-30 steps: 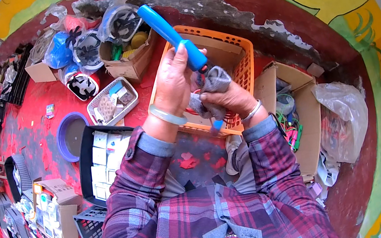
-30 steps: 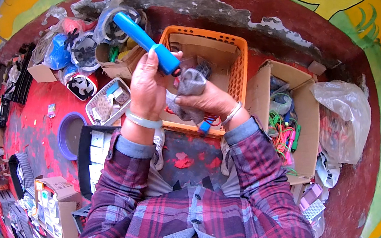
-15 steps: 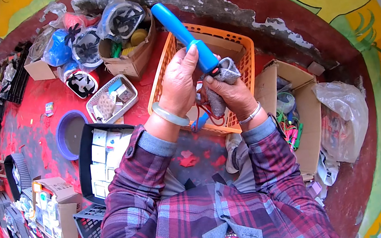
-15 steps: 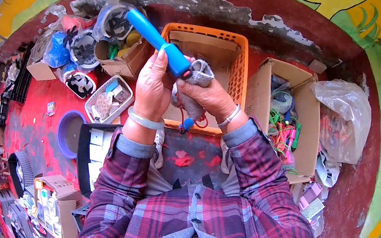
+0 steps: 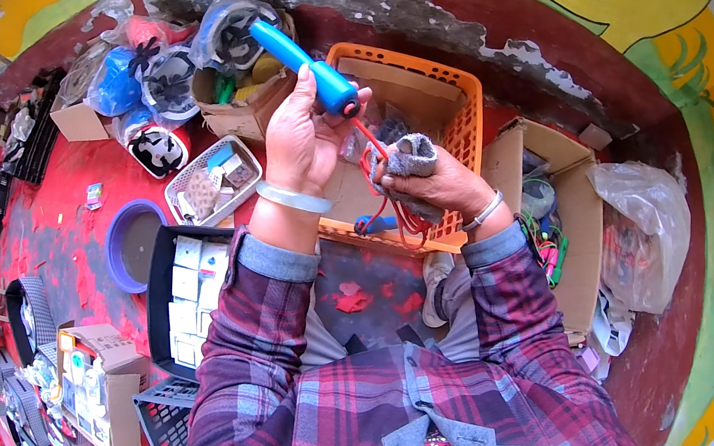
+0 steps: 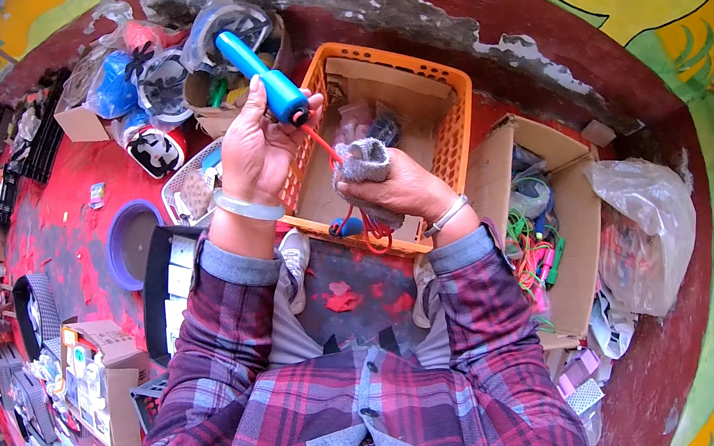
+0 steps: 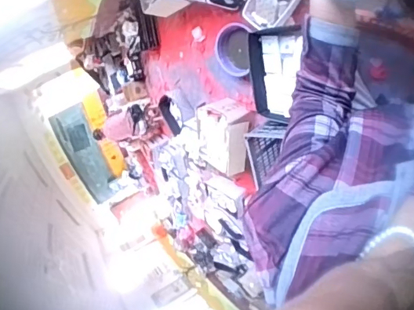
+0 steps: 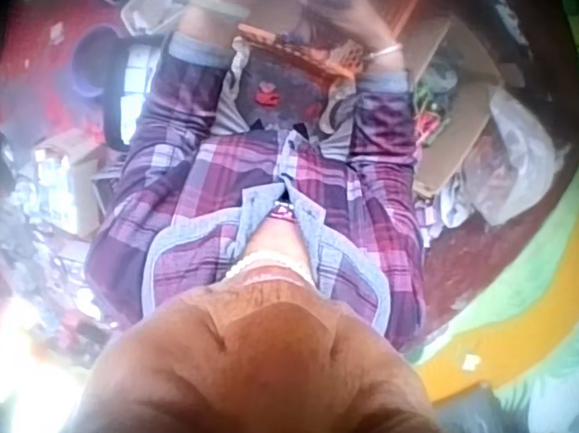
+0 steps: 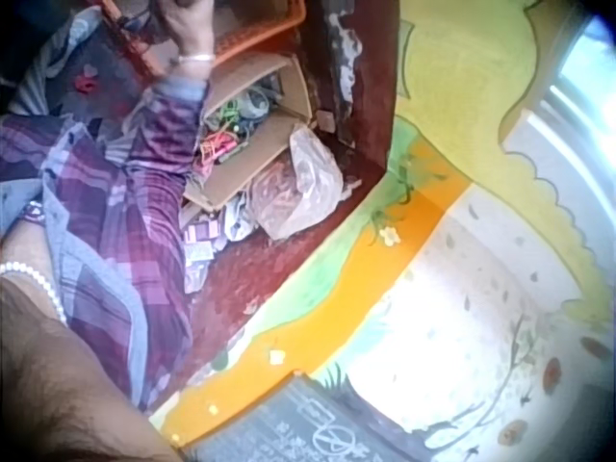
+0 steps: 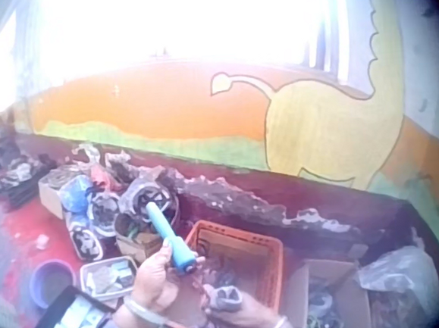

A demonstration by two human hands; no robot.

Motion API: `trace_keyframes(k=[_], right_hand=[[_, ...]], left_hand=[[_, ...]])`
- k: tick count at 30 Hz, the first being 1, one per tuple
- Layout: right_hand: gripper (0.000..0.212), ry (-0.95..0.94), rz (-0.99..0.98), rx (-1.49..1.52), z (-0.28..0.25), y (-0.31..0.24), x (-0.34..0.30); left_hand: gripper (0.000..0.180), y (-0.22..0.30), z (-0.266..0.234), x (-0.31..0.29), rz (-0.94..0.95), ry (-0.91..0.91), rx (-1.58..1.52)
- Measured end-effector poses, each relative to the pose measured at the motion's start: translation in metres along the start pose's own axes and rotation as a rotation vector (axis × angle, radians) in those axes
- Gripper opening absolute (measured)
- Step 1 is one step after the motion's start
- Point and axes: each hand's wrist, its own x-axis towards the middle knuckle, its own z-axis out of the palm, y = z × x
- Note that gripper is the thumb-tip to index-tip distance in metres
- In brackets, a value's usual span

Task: The person cleans a jump rope by wiping its blue handles and red cord with a cloth, handling one handle at a time and then the cord while sitting on the floor near several containers.

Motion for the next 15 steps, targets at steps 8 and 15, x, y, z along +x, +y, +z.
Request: trace_keyframes(k=[8, 15], right_hand=[[0.027, 0.251, -0.009, 0.610, -0.004, -0.012, 0.001], [0.032, 0.511, -0.035, 0.983, -0.023, -0.007, -0.002]], left_hand=[[0.061, -0.018, 0.004, 0.001, -0.238, -0.111, 0.366], [0.028, -0.044, 0.006, -0.008, 0.366, -0.197, 0.831]])
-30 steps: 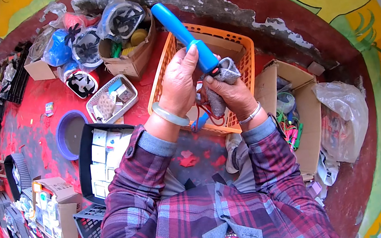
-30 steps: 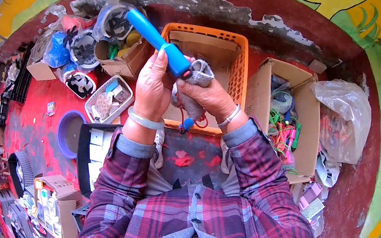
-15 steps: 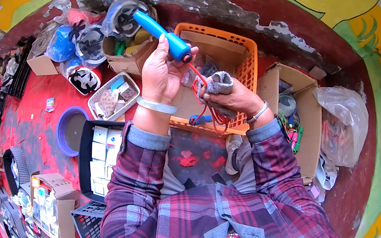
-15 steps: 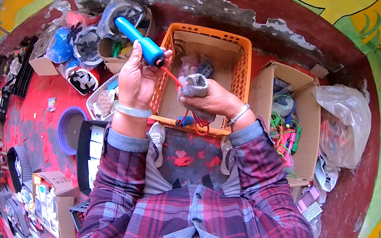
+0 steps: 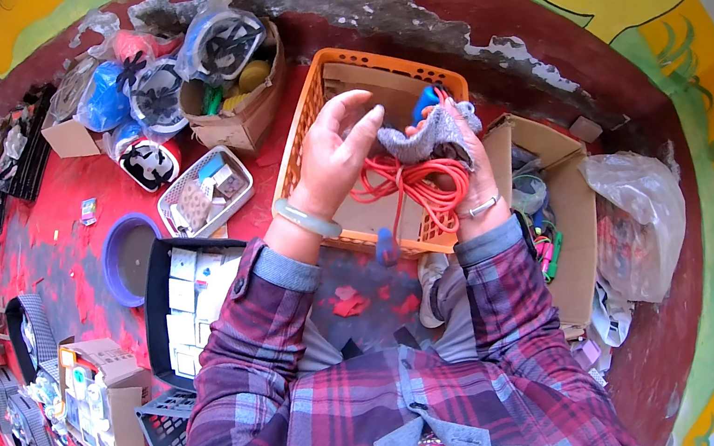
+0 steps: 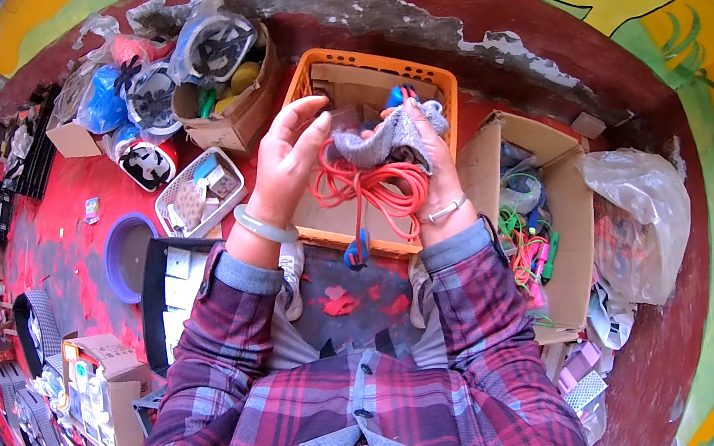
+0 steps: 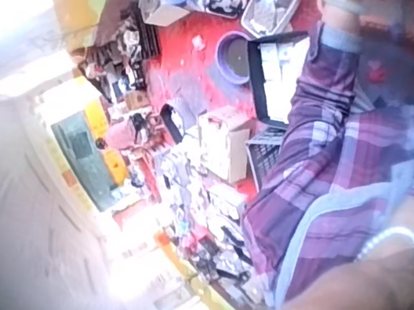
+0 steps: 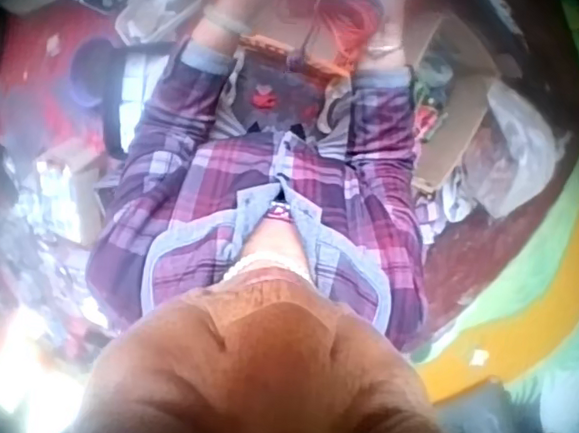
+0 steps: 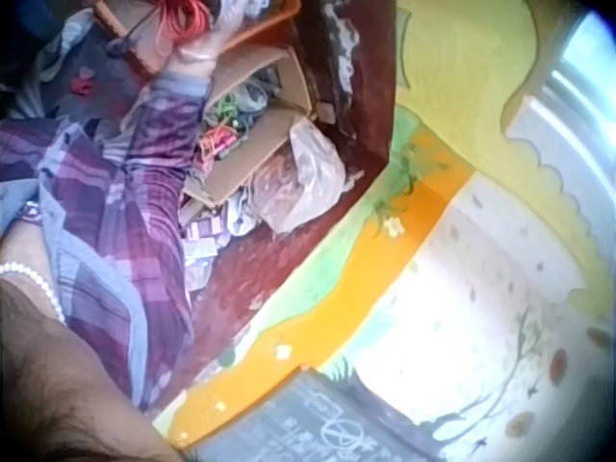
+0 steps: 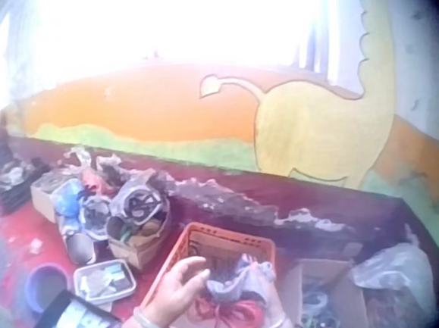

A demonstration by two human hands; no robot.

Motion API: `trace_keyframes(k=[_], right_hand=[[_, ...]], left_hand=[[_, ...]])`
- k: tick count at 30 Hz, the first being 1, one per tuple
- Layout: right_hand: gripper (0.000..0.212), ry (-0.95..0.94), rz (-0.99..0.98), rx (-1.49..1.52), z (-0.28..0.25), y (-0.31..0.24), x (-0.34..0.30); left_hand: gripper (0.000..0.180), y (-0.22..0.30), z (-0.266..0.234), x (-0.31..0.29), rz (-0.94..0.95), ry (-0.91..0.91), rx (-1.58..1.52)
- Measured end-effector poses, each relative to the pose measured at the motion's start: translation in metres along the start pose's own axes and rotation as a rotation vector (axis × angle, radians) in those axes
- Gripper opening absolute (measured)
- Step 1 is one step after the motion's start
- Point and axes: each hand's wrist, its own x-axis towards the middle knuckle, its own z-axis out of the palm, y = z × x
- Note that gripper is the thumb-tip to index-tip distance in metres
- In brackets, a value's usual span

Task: The person cleans a jump rope by wiping its blue handles and red cord with a cloth, handling one handle at a time and then the cord while sitting on the floor near several containers.

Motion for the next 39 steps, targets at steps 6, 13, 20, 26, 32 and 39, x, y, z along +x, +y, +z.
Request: trace_keyframes(k=[6, 13, 20, 26, 32, 39], right_hand=[[0.048, -0.079, -0.045, 0.090, -0.039, 0.000, 0.013], [0.032, -0.081, 0.039, 0.150, -0.028, -0.002, 0.021], [0.018, 0.030, -0.044, -0.262, -0.029, -0.033, 0.016], [0.020, 0.268, -0.562, -0.483, -0.028, -0.076, -0.009], [0.070, -0.332, -0.553, -0.718, 0.025, -0.057, -0.035], [0.065, -0.204, -0.636, -1.099, 0.047, -0.009, -0.024]], left_hand=[[0.058, 0.020, 0.009, -0.010, 0.488, -0.564, 0.562], [0.066, -0.023, 0.027, -0.020, 0.689, -0.283, 0.982], [0.035, -0.009, 0.019, -0.004, 0.250, -0.190, 0.046], [0.026, 0.008, -0.002, -0.001, -0.323, -0.095, -0.573], [0.028, 0.011, 0.001, -0.006, -0.414, -0.196, -0.575], [0.027, 0.000, 0.011, -0.020, -0.265, -0.423, -0.357]])
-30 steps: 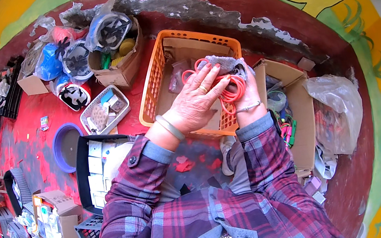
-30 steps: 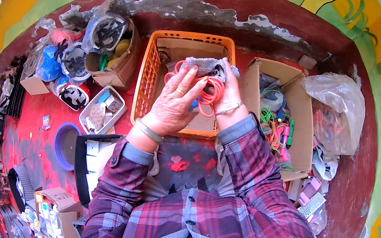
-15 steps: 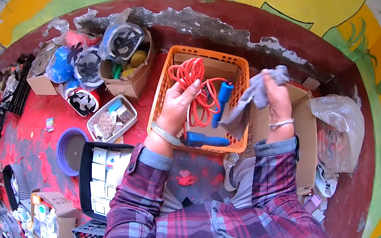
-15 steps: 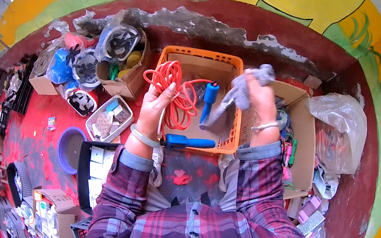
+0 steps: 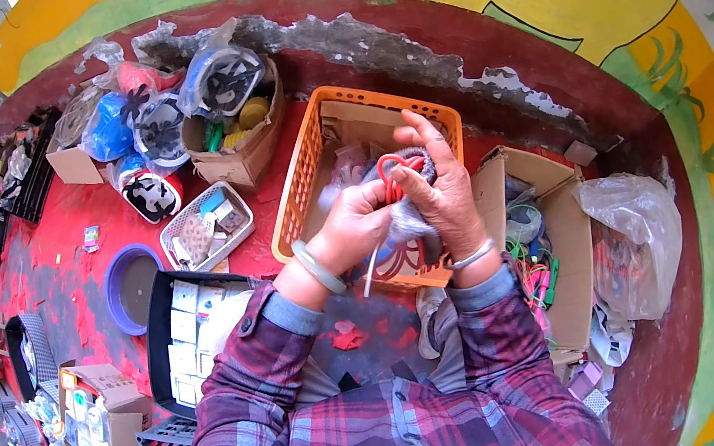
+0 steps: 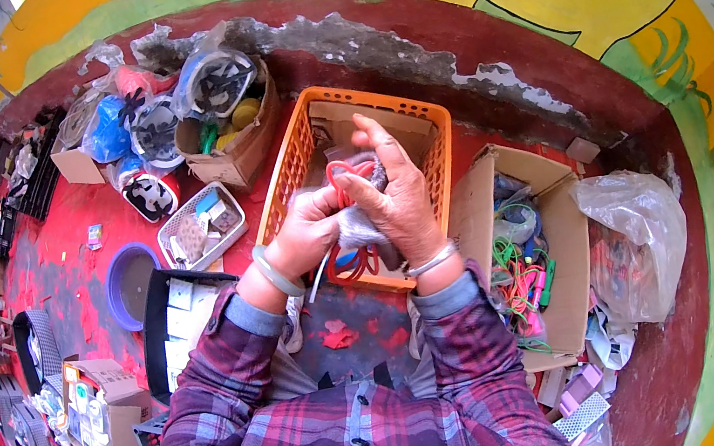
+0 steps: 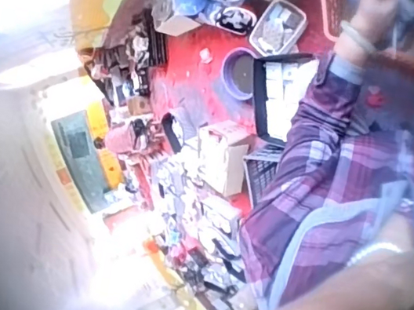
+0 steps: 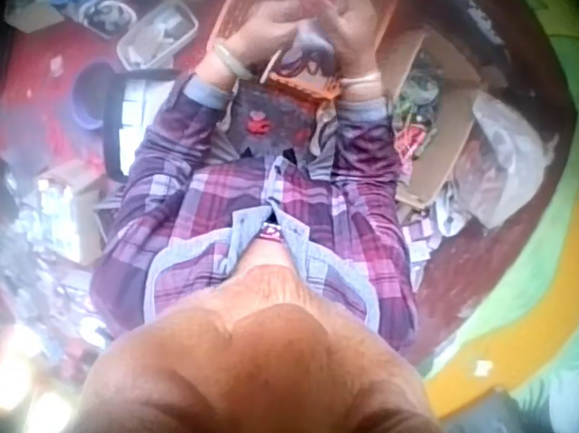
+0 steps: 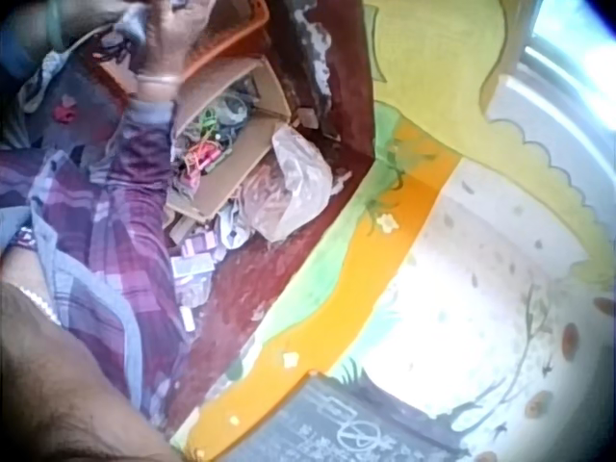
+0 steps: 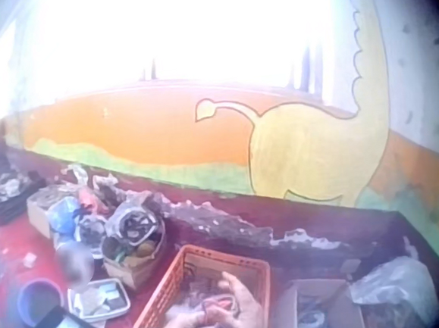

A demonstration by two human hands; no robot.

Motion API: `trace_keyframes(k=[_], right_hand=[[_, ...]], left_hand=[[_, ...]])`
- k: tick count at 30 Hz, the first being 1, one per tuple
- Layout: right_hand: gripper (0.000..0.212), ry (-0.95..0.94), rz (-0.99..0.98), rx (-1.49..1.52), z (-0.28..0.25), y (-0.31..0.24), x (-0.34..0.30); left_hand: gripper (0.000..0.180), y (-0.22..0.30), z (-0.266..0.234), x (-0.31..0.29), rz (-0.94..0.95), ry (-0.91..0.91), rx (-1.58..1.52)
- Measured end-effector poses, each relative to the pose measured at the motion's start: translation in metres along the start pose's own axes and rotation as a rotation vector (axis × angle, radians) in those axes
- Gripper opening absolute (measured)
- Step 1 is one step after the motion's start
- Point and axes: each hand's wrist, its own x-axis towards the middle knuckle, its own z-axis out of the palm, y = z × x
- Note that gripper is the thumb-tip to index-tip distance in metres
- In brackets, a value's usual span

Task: The person cleans a jump rope by wiping its blue handles and red cord with a cloth, handling one handle at a time and then the cord while sitting on the floor near several containers.

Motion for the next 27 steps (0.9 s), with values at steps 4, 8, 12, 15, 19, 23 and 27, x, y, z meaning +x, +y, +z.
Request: trace_keyframes(k=[4, 8, 12, 15, 19, 23, 27], right_hand=[[0.029, 0.308, -0.122, -0.203, 0.008, 0.014, -0.004], [0.033, 0.376, -0.215, -0.367, 0.000, 0.020, 0.000], [0.041, 0.414, -0.025, -0.001, 0.000, 0.023, -0.001], [0.048, 0.452, 0.144, 0.132, -0.002, 0.024, 0.002], [0.051, 0.593, 0.282, 0.597, -0.052, 0.056, 0.009], [0.059, 0.346, 0.222, 1.050, -0.062, 0.039, 0.016], [0.040, 0.093, -0.028, -0.018, 0.005, 0.009, 0.010]], left_hand=[[0.025, 0.005, 0.008, 0.000, -0.119, 0.056, -0.008], [0.021, 0.004, 0.010, 0.000, -0.109, 0.035, -0.011], [0.021, 0.015, 0.009, -0.001, -0.155, -0.026, 0.046], [0.023, 0.013, 0.009, -0.001, -0.162, 0.004, 0.025], [0.025, 0.024, 0.004, -0.001, -0.166, 0.069, 0.063], [0.015, 0.030, -0.001, 0.004, -0.264, 0.200, 0.290], [0.019, 0.002, -0.001, 0.008, -0.174, 0.203, 0.385]])
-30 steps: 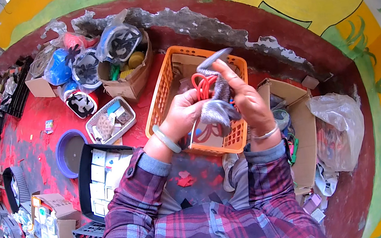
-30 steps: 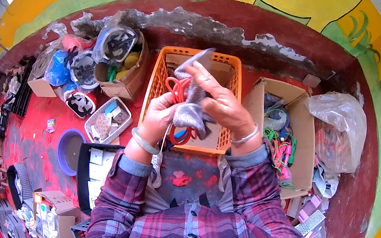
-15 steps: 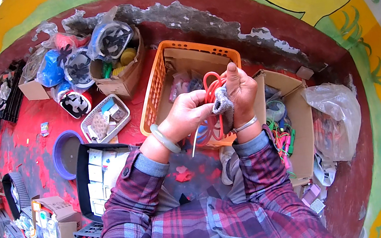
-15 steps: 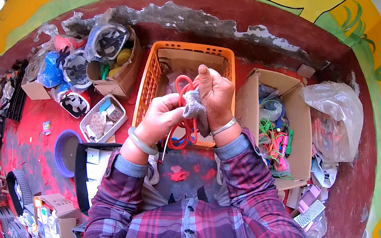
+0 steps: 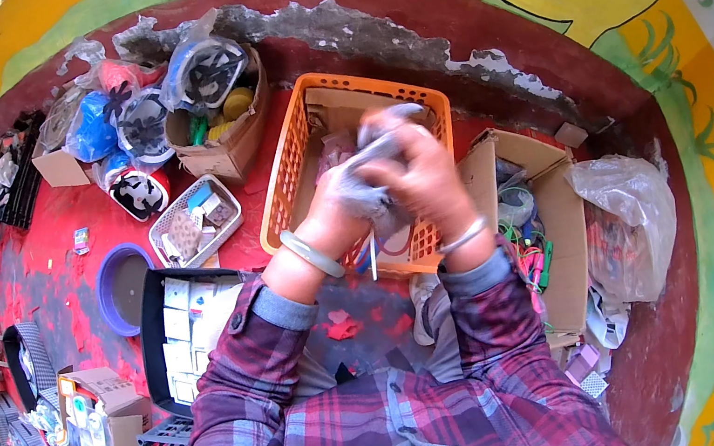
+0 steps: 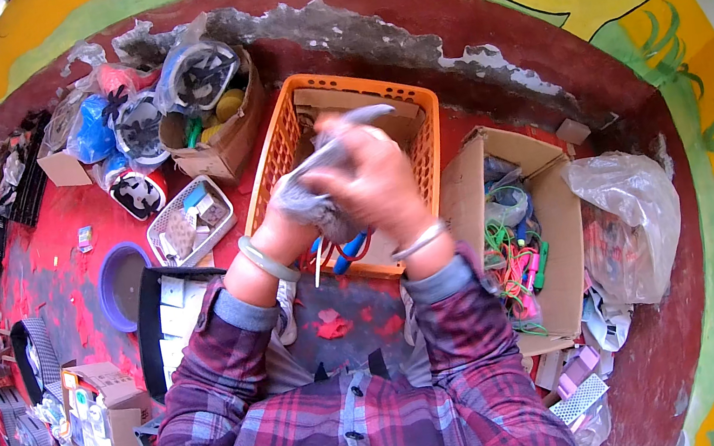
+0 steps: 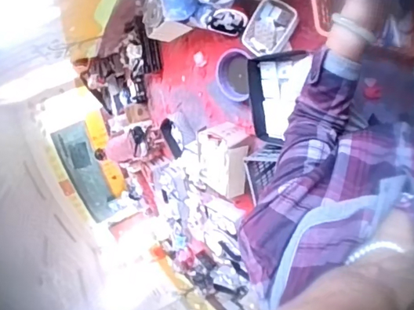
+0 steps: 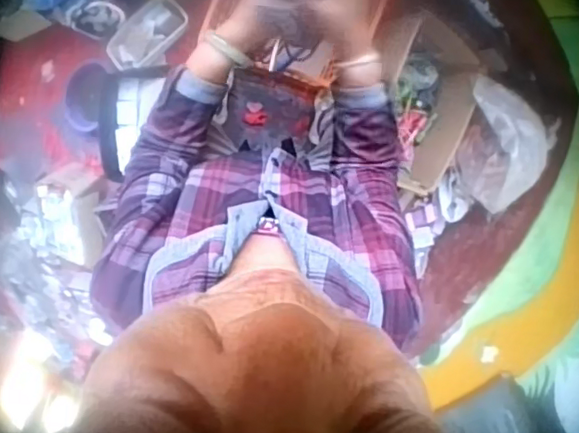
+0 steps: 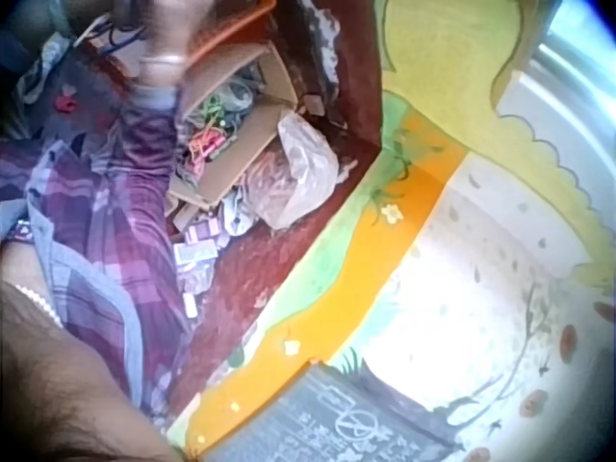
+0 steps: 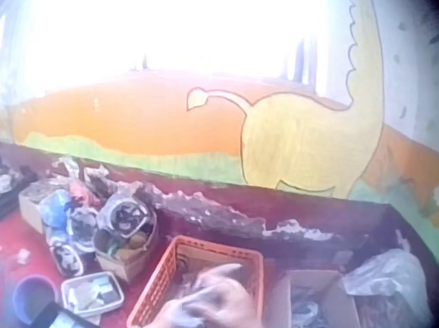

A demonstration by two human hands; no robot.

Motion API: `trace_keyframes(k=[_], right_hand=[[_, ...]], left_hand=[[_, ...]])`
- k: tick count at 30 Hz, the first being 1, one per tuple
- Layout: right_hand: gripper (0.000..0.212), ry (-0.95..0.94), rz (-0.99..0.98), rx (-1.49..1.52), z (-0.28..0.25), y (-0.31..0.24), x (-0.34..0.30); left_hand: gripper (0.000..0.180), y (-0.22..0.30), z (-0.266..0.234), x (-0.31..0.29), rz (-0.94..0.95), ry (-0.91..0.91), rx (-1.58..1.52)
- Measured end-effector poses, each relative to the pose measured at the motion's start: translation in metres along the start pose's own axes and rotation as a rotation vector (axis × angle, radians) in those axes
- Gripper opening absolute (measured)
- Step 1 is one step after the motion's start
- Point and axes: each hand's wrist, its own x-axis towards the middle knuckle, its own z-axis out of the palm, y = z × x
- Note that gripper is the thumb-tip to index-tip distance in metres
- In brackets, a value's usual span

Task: The person cleans a jump rope by wiping its blue handles and red cord with a cloth, handling one handle at a time and then the cord while sitting on the floor near several containers.

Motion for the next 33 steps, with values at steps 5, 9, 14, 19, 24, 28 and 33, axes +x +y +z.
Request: trace_keyframes(k=[5, 9, 14, 19, 24, 28, 33], right_hand=[[0.027, 0.156, -0.222, -0.547, 0.004, 0.015, -0.006], [0.031, 0.187, -0.187, -0.541, -0.001, 0.013, -0.008], [0.035, 0.289, -0.122, -0.489, -0.010, 0.023, -0.007], [0.044, 0.704, 0.055, -0.392, -0.094, 0.064, 0.018], [0.030, 0.415, 0.105, 0.149, -0.139, 0.096, 0.013], [0.031, 0.094, 0.133, 0.364, -0.063, 0.004, -0.002], [0.031, -0.210, -0.215, 0.087, -0.044, 0.015, 0.001]], left_hand=[[0.026, 0.014, 0.003, -0.007, 0.168, 0.042, 0.204], [0.025, 0.018, 0.005, -0.011, 0.140, -0.012, 0.120], [0.019, 0.009, 0.009, -0.008, 0.146, -0.043, -0.019], [0.016, 0.017, -0.025, -0.014, -0.009, -0.055, -0.342], [0.020, 0.030, -0.031, -0.013, -0.115, -0.036, -0.538], [0.025, 0.022, -0.023, -0.009, -0.101, -0.069, -0.538], [0.029, 0.020, -0.018, -0.009, -0.032, -0.142, -0.521]])
